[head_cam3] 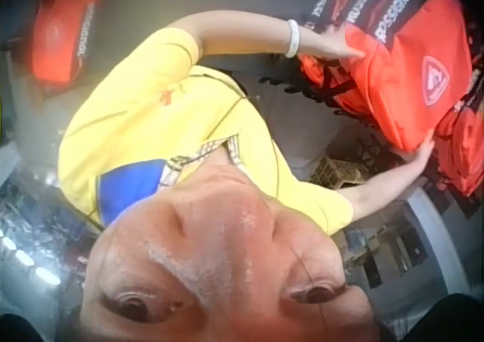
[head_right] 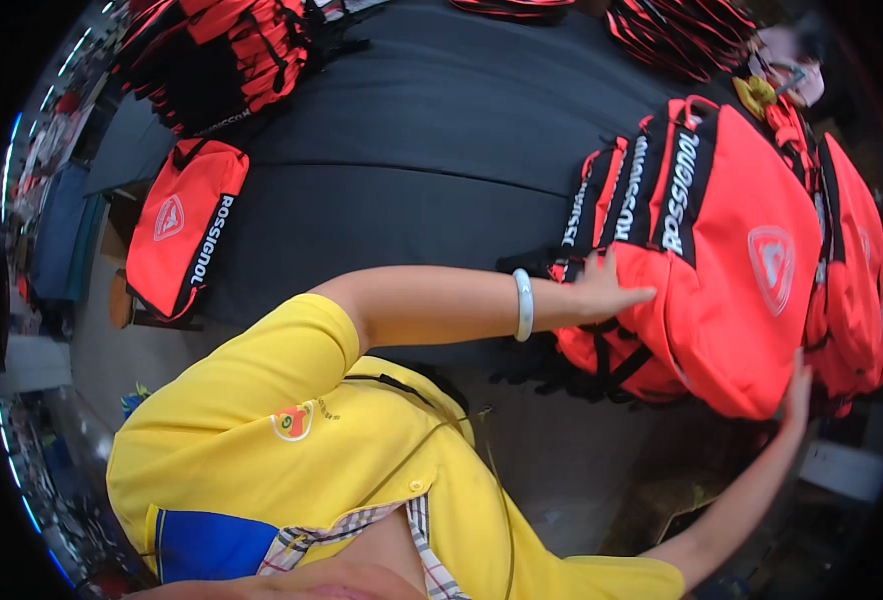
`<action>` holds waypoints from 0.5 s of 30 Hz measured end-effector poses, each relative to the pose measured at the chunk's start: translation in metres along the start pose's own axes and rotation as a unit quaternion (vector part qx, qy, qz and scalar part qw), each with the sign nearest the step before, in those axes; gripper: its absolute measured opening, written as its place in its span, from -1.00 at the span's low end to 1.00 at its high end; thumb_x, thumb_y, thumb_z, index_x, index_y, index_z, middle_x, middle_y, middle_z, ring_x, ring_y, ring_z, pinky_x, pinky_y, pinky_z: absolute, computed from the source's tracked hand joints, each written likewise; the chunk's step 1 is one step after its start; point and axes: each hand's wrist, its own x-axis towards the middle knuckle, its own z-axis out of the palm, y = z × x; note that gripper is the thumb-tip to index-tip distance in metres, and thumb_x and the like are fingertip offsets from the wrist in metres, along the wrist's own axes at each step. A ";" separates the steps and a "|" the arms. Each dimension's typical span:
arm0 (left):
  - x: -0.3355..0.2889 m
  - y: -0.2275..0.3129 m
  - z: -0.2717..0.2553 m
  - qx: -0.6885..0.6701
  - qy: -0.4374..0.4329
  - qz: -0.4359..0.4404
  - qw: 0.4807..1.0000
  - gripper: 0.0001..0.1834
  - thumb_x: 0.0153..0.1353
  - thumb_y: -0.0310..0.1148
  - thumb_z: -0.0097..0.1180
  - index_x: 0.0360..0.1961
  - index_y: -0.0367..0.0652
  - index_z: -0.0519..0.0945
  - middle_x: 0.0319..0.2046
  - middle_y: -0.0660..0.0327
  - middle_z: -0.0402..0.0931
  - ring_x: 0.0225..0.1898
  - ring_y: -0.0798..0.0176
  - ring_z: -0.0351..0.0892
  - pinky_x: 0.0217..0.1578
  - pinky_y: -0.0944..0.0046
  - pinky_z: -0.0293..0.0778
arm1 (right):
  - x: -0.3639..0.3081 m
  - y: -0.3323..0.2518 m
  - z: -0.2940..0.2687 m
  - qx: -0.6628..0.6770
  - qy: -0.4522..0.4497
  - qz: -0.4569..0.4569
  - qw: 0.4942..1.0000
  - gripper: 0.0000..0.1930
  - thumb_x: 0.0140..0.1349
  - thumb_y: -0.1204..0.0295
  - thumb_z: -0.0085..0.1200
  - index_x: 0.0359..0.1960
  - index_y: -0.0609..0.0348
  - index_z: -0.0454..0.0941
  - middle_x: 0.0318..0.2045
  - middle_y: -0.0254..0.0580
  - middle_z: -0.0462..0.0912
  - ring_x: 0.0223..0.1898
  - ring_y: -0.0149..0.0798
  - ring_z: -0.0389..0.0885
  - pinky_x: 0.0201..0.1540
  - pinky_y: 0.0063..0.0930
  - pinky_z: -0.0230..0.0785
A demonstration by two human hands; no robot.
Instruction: Inspecting and sorting red backpacks or bags at a factory workstation.
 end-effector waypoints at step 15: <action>-0.092 -0.206 -0.217 0.044 -0.107 0.181 0.977 -0.50 0.23 -0.18 0.12 0.13 -0.23 0.48 0.04 0.02 0.54 0.07 0.05 0.55 0.09 0.15 0.45 | -0.062 -0.022 0.129 -0.471 0.438 0.022 0.765 -0.17 0.10 -0.34 -0.07 0.33 -0.16 0.26 0.16 0.12 0.45 0.20 0.11 0.40 0.22 0.13 0.19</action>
